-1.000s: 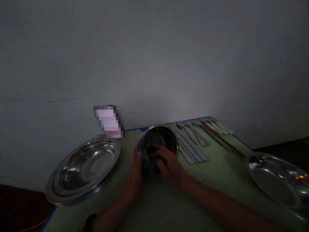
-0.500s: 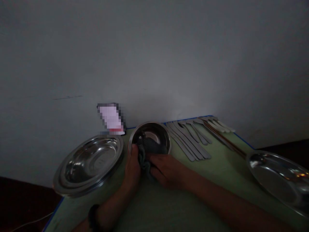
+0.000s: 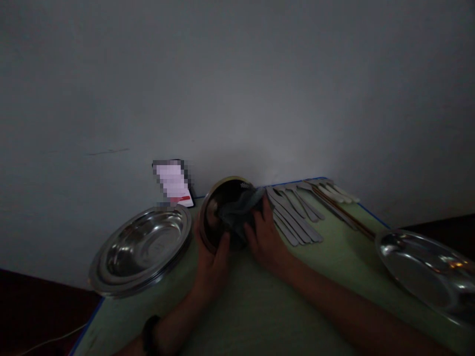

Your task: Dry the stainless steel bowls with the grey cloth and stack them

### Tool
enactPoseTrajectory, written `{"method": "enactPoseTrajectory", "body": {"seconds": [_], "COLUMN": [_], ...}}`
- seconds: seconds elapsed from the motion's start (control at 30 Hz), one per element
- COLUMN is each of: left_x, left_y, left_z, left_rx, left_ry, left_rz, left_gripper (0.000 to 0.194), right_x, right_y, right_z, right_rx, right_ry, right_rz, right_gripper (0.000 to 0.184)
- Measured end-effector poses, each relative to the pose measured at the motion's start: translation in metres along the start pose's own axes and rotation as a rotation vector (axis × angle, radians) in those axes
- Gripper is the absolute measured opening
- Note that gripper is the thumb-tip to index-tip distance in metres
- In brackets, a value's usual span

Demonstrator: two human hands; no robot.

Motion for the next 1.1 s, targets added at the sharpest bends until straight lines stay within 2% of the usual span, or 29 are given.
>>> {"method": "enactPoseTrajectory", "body": {"seconds": [0.1, 0.2, 0.3, 0.4, 0.5, 0.6, 0.77, 0.87, 0.93, 1.03, 1.1], "left_x": [0.001, 0.007, 0.010, 0.008, 0.005, 0.005, 0.008, 0.005, 0.002, -0.002, -0.003], "left_y": [-0.001, -0.004, -0.007, -0.010, -0.012, -0.012, -0.009, -0.005, -0.004, -0.003, -0.002], "left_z": [0.002, 0.003, 0.006, 0.009, 0.009, 0.005, -0.002, -0.004, -0.005, -0.007, -0.008], "left_rx": [0.070, 0.134, 0.210, 0.338, 0.432, 0.373, 0.050, 0.044, 0.063, 0.102, 0.128], "left_ry": [0.083, 0.032, -0.029, 0.032, 0.082, 0.125, 0.116, 0.071, 0.034, -0.102, -0.217], "left_rz": [-0.033, 0.016, 0.082, 0.144, 0.176, 0.148, -0.041, -0.057, -0.030, 0.074, 0.063], "left_gripper": [0.072, 0.067, 0.063, 0.067, 0.069, 0.066, 0.065, 0.067, 0.066, 0.050, 0.040], "right_x": [-0.009, -0.014, -0.015, -0.018, -0.024, -0.028, -0.024, -0.022, -0.024, -0.028, -0.030], "right_y": [0.001, 0.000, -0.003, -0.005, -0.005, -0.005, 0.000, 0.002, 0.001, -0.002, -0.004], "right_z": [-0.004, -0.007, -0.007, -0.007, -0.007, -0.010, -0.015, -0.015, -0.015, -0.016, -0.017], "right_rx": [-0.051, -0.096, -0.165, -0.245, -0.291, -0.256, -0.096, -0.025, -0.050, -0.206, -0.302], "right_ry": [0.154, 0.260, 0.281, 0.273, 0.254, 0.264, 0.287, 0.303, 0.314, 0.353, 0.374], "right_rz": [-0.218, -0.375, -0.412, -0.335, -0.284, -0.348, -0.422, -0.409, -0.418, -0.461, -0.490], "right_gripper": [0.051, 0.067, 0.074, 0.065, 0.039, 0.026, 0.024, 0.020, 0.021, 0.029, 0.033]}}
Point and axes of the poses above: each hand's wrist, its own z-axis away from the middle knuckle, its own y-axis out of the palm, x = y × z, the point moved 1 cm from there along -z, towards the middle knuckle, and after that the axes turned 6 degrees about z, right-handed, at the moved point
